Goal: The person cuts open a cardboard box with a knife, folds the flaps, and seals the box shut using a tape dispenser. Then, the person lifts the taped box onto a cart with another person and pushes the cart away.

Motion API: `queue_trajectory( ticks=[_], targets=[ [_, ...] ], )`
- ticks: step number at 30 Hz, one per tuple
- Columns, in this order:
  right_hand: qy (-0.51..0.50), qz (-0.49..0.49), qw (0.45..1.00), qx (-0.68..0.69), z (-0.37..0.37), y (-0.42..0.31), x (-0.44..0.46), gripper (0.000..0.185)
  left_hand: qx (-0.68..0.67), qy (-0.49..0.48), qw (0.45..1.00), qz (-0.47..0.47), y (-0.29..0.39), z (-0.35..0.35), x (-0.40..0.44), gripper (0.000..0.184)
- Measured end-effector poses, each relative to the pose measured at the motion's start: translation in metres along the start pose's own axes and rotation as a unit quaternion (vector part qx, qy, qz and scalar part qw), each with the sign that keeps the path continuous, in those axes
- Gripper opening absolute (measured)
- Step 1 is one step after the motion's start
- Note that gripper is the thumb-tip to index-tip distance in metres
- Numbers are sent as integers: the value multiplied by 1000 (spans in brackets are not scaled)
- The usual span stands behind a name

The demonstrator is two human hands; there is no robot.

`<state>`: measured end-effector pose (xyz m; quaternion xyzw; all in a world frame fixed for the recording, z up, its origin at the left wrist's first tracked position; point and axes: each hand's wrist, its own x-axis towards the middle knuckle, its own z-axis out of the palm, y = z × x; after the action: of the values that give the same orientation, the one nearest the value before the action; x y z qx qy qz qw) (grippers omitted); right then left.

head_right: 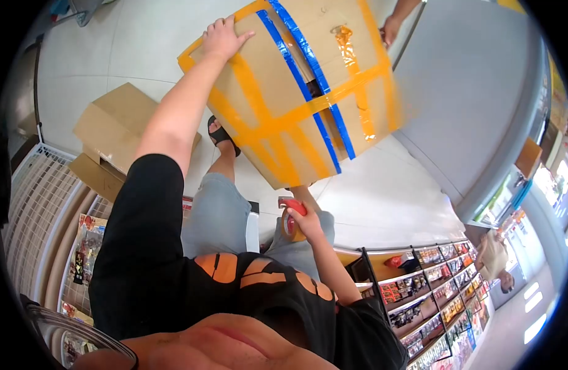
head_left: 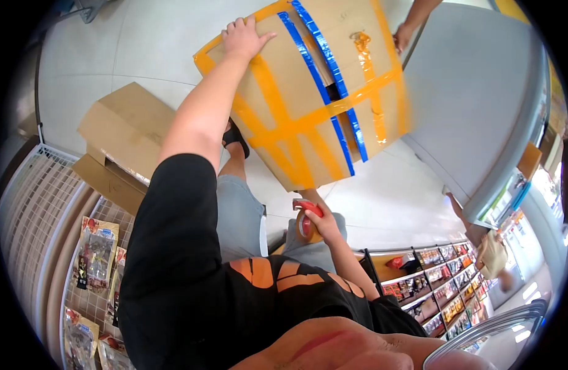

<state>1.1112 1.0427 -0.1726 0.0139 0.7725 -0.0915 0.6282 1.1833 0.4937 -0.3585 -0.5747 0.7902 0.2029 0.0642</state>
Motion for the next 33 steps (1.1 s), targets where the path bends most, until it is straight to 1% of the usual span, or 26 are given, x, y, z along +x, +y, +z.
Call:
queue_trajectory(
  ticks=[2,3,4,5,6,8,9,10,12,13,14,15,17,18,20,21,22,24,25,26,28,29,30,31,32,33],
  targets=[
    [-7,-25,1000,4,-35,-37,-46,88,49,-123,990,-39,11,-22,2,92],
    [-15,-52,998,15,-49,-56,-62,88,48,-114,992,-40,19,-31,3,92],
    [-14,-63,998,13,-62,-81,-70,88,91,-123,986,-65,28,-35,4,86],
    [31,-176,984,-15,-74,-106,-75,87,136,-136,977,-90,37,-33,2,80],
    [75,-281,956,-43,-87,-124,-77,86,135,-135,977,-92,44,-22,-6,80],
    [89,-378,920,48,-108,-171,-47,81,106,72,989,-78,55,-6,-24,71],
    [116,-427,896,37,-118,-193,-23,79,108,75,987,-89,60,-12,-32,71],
    [140,-478,867,27,-129,-218,4,77,-56,26,996,-71,64,-18,-42,67],
    [140,-519,843,35,-138,-272,36,74,-209,-27,976,-52,78,-31,-75,62],
    [136,-562,815,35,-142,-285,67,75,-449,-153,870,-136,97,-47,-87,60],
    [130,-605,785,36,-142,-297,99,76,-648,-261,684,-209,111,-55,-88,59],
    [123,-604,787,40,-138,-307,124,76,-645,-257,686,-215,115,-51,-83,59],
    [61,-559,827,-34,-134,-322,165,77,-689,-225,638,-261,125,-36,-72,57],
    [57,-552,831,-32,-131,-324,172,77,-686,-228,637,-268,122,-26,-67,57],
    [69,-595,801,-21,-122,-338,187,77,-692,-264,633,-226,116,-11,-38,58],
    [49,-595,802,21,-118,-333,202,75,-692,-285,629,-211,119,-19,-32,57],
    [48,-587,808,15,-118,-329,200,75,-694,-289,622,-219,118,-19,-29,57],
    [64,-561,825,-6,-126,-327,190,76,-707,-357,583,-180,119,-21,-19,53],
    [99,-599,792,-65,-129,-326,198,78,-722,-407,522,-201,123,-25,-11,46],
    [100,-606,787,-66,-132,-330,207,78,-710,-398,511,-277,130,-29,-7,39],
    [63,-578,812,-47,-135,-329,196,80,-684,-427,543,-233,125,-14,3,33],
    [65,-548,832,-56,-136,-326,199,81,-682,-432,539,-238,124,-7,3,33],
    [67,-543,835,-55,-135,-327,194,81,-657,-414,592,-215,124,-6,6,32],
    [81,-554,824,-87,-135,-338,186,83,-632,-389,643,-189,123,-11,14,31],
    [93,-564,812,-119,-134,-350,179,85,-633,-388,643,-189,118,-17,29,31],
    [91,-563,813,-121,-134,-360,170,85,-522,-351,769,-111,115,-30,48,33]
  ],
)
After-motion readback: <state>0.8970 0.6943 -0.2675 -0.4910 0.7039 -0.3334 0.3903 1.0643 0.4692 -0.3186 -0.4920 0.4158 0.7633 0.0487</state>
